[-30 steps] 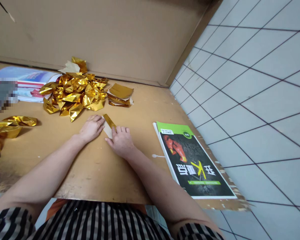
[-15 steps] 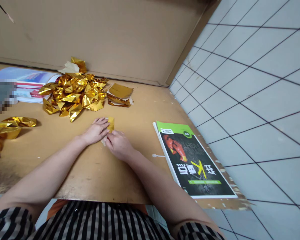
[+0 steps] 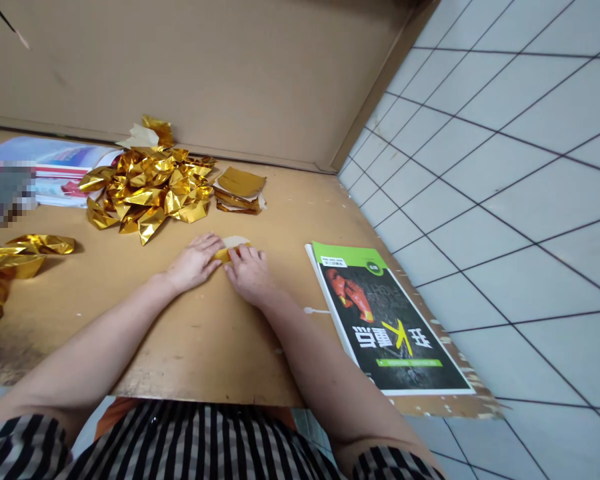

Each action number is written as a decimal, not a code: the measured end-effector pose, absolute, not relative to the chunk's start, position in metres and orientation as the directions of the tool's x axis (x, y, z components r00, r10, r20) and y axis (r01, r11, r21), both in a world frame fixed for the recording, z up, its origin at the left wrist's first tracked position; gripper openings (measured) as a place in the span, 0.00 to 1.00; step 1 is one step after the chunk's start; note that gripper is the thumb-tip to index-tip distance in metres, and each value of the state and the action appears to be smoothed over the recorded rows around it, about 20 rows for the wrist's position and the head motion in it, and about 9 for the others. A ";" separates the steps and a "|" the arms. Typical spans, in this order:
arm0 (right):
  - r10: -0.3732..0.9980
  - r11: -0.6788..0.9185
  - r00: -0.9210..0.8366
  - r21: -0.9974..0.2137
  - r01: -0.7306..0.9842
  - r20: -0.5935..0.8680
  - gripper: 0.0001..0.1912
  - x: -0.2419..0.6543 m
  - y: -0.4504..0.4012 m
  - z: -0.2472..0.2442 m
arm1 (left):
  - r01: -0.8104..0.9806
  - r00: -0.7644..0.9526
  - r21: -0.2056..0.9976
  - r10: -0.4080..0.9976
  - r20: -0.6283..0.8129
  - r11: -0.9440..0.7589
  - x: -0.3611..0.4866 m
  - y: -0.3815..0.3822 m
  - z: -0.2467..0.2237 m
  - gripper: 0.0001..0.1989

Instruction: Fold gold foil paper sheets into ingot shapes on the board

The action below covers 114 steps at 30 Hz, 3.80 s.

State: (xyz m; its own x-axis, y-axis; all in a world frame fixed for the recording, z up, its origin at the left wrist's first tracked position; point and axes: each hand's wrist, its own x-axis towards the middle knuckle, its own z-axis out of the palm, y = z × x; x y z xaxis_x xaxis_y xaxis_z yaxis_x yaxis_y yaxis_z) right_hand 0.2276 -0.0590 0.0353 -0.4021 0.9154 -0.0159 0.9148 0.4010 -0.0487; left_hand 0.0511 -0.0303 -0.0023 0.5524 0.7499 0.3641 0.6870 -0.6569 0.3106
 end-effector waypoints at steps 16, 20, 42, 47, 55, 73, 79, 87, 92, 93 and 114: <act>0.926 0.376 -0.377 -0.084 0.923 0.011 0.25 0.223 -0.053 0.026 | 0.773 0.575 0.177 0.790 0.213 -0.610 0.053 -0.031 -0.009 0.23; 0.927 0.373 -0.374 -0.109 0.921 0.014 0.26 0.222 -0.052 0.024 | 0.824 0.511 0.185 0.844 0.164 -0.535 0.053 -0.030 -0.003 0.24; 0.872 0.453 -0.485 -0.262 0.852 -0.066 0.36 0.221 -0.045 0.013 | 0.808 0.529 0.256 0.845 0.081 -0.530 0.057 -0.033 -0.006 0.27; 0.889 0.425 -0.452 -0.243 0.872 -0.069 0.36 0.229 -0.043 0.010 | 0.805 0.523 0.245 0.842 0.135 -0.540 0.052 -0.030 -0.011 0.27; 0.907 0.388 -0.413 -0.222 0.895 -0.083 0.34 0.236 -0.042 0.013 | 0.858 0.449 0.201 0.880 0.154 -0.473 0.038 -0.024 -0.006 0.27; 0.910 0.406 -0.414 -0.185 0.895 -0.003 0.34 0.228 -0.045 0.015 | 0.792 0.537 0.234 0.826 0.173 -0.564 0.050 -0.025 -0.012 0.24; 0.871 0.469 -0.491 -0.244 0.849 -0.035 0.36 0.212 -0.046 0.017 | 0.774 0.553 0.252 0.814 0.176 -0.580 0.048 -0.024 -0.014 0.25; 0.919 0.361 -0.387 -0.235 0.903 -0.077 0.40 0.232 -0.041 0.012 | 0.791 0.536 0.239 0.826 0.173 -0.564 0.048 -0.024 -0.013 0.25; 0.938 0.284 -0.313 -0.192 0.940 -0.148 0.38 0.238 -0.045 0.021 | 0.793 0.534 0.231 0.825 0.183 -0.564 0.048 -0.025 -0.011 0.26; 0.938 0.281 -0.310 -0.186 0.942 -0.156 0.39 0.238 -0.046 0.022 | 0.797 0.530 0.230 0.829 0.178 -0.559 0.048 -0.026 -0.009 0.26; 0.928 0.341 -0.362 -0.193 0.920 -0.089 0.34 0.253 -0.036 0.018 | 0.824 0.505 0.228 0.854 0.121 -0.519 0.023 -0.014 -0.005 0.27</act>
